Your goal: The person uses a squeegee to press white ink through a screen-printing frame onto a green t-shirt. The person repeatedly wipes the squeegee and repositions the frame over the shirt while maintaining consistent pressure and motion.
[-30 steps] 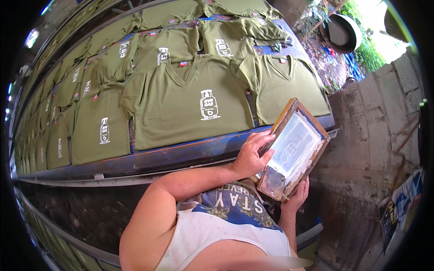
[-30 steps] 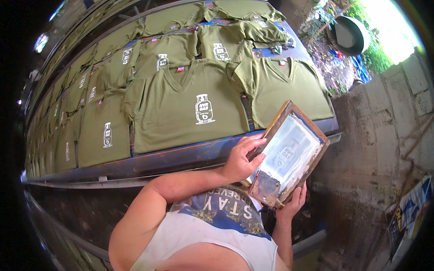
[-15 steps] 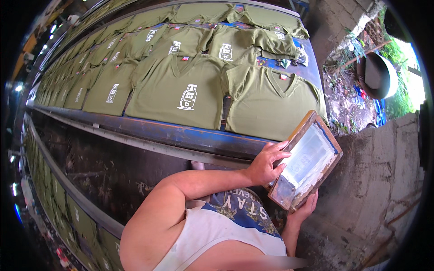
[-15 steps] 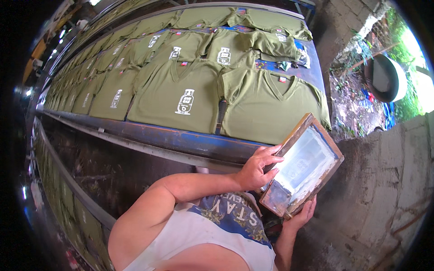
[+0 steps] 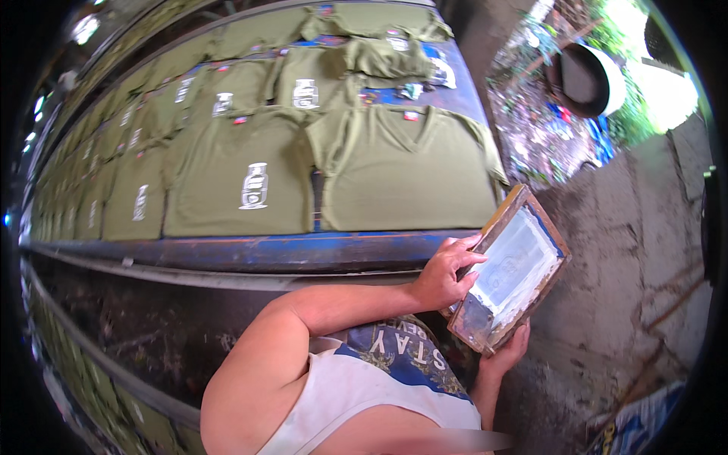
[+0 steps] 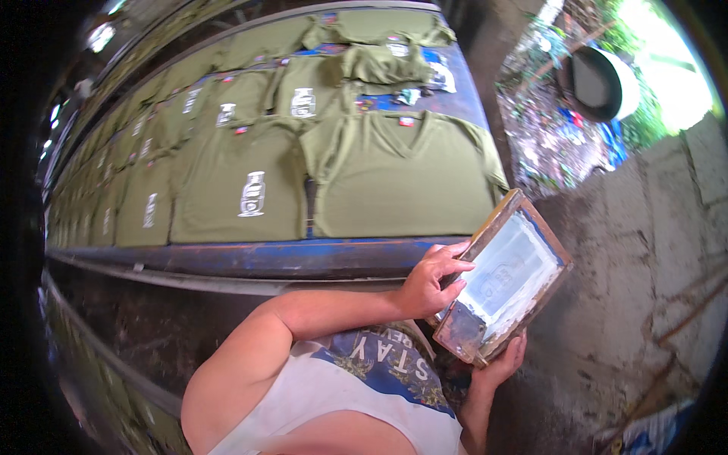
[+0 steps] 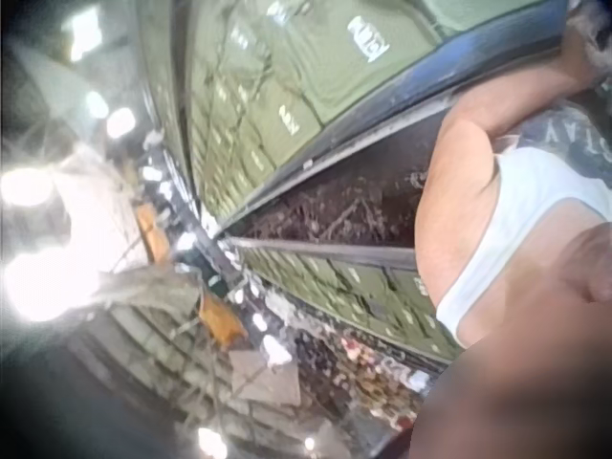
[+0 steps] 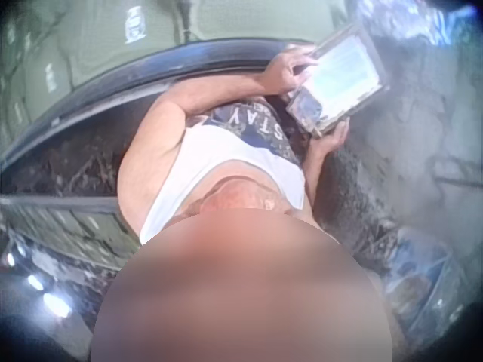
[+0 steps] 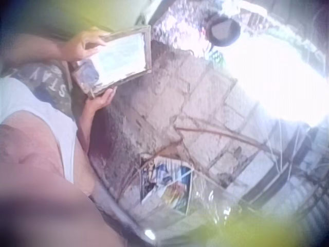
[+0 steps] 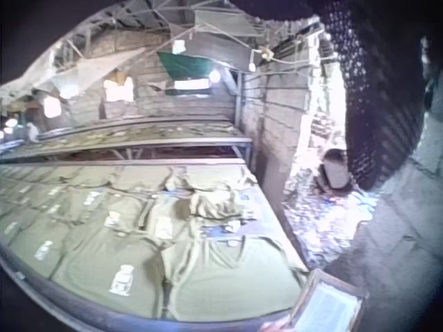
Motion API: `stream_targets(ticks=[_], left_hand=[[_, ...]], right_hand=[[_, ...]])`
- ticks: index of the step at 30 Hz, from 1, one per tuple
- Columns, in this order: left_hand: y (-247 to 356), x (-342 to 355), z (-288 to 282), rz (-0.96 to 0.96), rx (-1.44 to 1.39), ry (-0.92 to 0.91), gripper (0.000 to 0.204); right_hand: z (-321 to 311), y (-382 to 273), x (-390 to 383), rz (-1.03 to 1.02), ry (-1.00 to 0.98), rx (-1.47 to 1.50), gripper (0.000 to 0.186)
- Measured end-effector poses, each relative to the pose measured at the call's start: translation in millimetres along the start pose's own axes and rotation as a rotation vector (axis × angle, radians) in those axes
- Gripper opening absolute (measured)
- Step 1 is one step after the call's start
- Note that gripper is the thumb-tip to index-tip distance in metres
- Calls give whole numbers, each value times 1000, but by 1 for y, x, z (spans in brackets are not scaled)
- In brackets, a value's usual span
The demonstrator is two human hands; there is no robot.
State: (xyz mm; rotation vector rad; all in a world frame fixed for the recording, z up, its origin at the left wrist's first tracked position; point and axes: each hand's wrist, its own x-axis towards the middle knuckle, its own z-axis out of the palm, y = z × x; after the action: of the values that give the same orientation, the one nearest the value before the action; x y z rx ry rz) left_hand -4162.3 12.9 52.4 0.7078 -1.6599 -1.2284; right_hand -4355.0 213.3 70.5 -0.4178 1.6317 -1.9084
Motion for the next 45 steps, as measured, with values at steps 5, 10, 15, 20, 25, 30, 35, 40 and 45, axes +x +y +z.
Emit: stream_targets(ticks=[5,10,15,20,25,30,35,40,45], left_hand=[[-1,3,31,-3,-128,-85,38],[-2,18,39,22,-95,-98,39],[-22,45,33,-32,93,22,48],[-45,46,6,-100,253,305,55],[-66,34,-26,-193,295,553,35],[-89,30,-41,-240,351,619,21],[-106,27,-47,-289,367,634,13],[-117,27,-49,-285,323,638,10],[-120,29,-47,-317,310,637,8]], right_hand=[[-24,-16,-18,-57,91,-80,64],[-22,-22,-1,-35,94,-62,62],[-5,-12,70,-1,3,-71,53],[39,14,148,33,-262,-146,46],[99,51,200,-89,-564,-291,45],[130,79,217,-87,-688,-341,49],[138,88,222,-168,-742,-424,51],[141,88,225,-193,-750,-493,52],[142,87,227,-189,-736,-512,51]])
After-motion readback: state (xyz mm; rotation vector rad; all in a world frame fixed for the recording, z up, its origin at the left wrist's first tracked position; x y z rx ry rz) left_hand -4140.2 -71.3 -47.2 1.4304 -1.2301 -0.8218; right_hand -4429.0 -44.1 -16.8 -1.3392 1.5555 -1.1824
